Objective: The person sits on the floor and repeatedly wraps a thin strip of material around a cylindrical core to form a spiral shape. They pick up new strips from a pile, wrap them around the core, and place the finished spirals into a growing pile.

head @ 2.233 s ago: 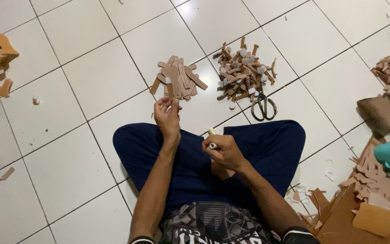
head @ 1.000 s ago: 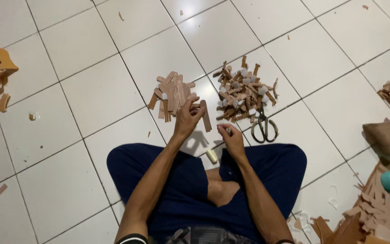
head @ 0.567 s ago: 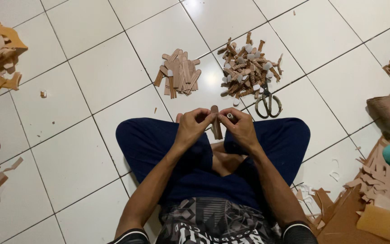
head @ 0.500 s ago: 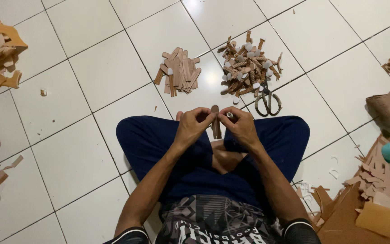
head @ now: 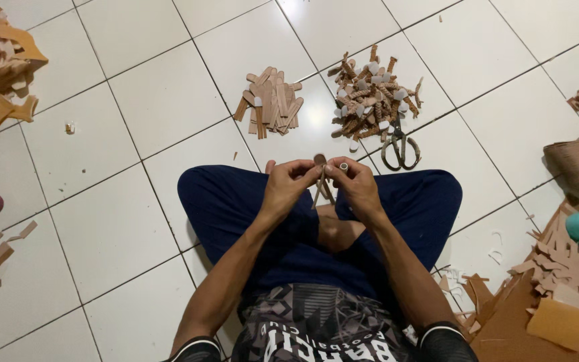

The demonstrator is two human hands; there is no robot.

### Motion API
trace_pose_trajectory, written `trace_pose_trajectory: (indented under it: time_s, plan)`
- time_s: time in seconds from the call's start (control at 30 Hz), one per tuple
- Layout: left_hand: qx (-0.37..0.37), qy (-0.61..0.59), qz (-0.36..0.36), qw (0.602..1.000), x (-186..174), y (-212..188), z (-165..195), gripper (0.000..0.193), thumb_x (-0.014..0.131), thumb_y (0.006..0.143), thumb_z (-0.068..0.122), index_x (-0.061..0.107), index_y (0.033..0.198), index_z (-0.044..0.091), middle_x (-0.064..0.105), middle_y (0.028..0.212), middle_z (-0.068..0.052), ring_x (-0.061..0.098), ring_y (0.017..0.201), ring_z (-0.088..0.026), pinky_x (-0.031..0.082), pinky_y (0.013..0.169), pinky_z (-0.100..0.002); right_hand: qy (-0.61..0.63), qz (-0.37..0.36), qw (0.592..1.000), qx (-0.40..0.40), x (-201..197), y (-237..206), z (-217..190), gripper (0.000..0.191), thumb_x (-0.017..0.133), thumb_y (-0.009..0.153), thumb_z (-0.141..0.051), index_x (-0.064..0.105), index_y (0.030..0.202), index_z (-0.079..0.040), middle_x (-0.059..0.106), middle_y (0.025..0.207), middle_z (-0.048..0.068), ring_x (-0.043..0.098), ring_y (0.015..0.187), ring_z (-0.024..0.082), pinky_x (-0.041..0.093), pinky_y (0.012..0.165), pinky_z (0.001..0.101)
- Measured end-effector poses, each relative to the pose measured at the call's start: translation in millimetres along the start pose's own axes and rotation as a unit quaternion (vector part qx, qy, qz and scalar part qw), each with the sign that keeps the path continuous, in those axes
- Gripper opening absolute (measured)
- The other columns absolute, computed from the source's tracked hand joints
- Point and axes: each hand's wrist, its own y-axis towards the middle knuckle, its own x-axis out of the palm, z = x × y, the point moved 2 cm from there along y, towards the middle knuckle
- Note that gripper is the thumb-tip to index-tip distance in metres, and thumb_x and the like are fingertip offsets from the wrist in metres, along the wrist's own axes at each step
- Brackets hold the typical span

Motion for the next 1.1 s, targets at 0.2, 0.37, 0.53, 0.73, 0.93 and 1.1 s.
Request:
trace_pose_trajectory:
  time_s: [0.2, 0.37, 0.53, 0.73, 0.93, 1.1]
  plan:
    - [0.011, 0.099, 0.01, 0.995, -5, -5, -3, 0.032, 0.073, 0.094, 0.028, 0.075, 0.11, 0.0, 0.08, 0.09, -0.003, 0.075, 0.082, -0.009, 0.047, 0.091, -0.025, -0.023, -0.003, 1.0, 0.005, 4, -3, -6, 0.022, 0.073, 0.098, -0.023, 0.071, 0.103, -0.001, 0.059, 0.075, -0.004, 0.051, 0.066, 0.003, 0.042, 0.06, 0.0192]
    - [0.055, 0.172, 0.013, 0.984, -7, -10, 2, 0.026, 0.071, 0.095, 0.028, 0.076, 0.105, 0.004, 0.081, 0.084, -0.002, 0.077, 0.077, -0.009, 0.019, 0.118, -0.039, -0.041, 0.011, 0.999, -0.002, 6, -9, -13, 0.02, 0.071, 0.097, -0.02, 0.071, 0.107, -0.003, 0.065, 0.08, -0.004, 0.055, 0.067, 0.001, 0.045, 0.059, 0.017]
    - [0.083, 0.228, 0.056, 0.969, -4, -14, 4, 0.024, 0.072, 0.091, 0.027, 0.077, 0.099, 0.005, 0.081, 0.08, -0.002, 0.077, 0.072, -0.013, 0.01, 0.12, -0.05, -0.147, 0.042, 0.988, 0.016, 7, -12, -7, 0.021, 0.071, 0.1, -0.019, 0.075, 0.108, -0.001, 0.058, 0.07, 0.001, 0.042, 0.058, 0.004, 0.03, 0.05, 0.0207]
    - [0.117, 0.259, 0.087, 0.955, 2, -14, 3, 0.024, 0.072, 0.092, 0.027, 0.078, 0.101, 0.005, 0.08, 0.081, -0.002, 0.077, 0.074, -0.014, 0.012, 0.12, -0.05, 0.019, 0.018, 0.998, 0.052, 12, -9, 6, 0.025, 0.065, 0.101, -0.023, 0.072, 0.107, 0.0, 0.061, 0.074, -0.003, 0.052, 0.065, 0.004, 0.043, 0.059, 0.0205]
    - [0.078, 0.166, 0.053, 0.982, 1, -14, 3, 0.028, 0.076, 0.091, 0.032, 0.078, 0.101, 0.006, 0.081, 0.084, -0.002, 0.076, 0.076, -0.01, 0.015, 0.12, -0.046, 0.066, 0.061, 0.996, 0.031, 18, -13, 6, 0.024, 0.066, 0.1, -0.023, 0.072, 0.106, -0.001, 0.062, 0.076, -0.004, 0.053, 0.066, 0.004, 0.045, 0.061, 0.021]
    - [0.059, 0.193, 0.081, 0.976, 5, -15, 2, 0.027, 0.077, 0.088, 0.03, 0.08, 0.099, 0.005, 0.081, 0.081, -0.003, 0.076, 0.071, -0.011, 0.011, 0.121, -0.043, 0.01, 0.093, 0.996, -0.008, 23, -15, 0, 0.021, 0.069, 0.099, -0.02, 0.073, 0.106, -0.001, 0.065, 0.079, -0.004, 0.053, 0.068, 0.002, 0.042, 0.059, 0.0188]
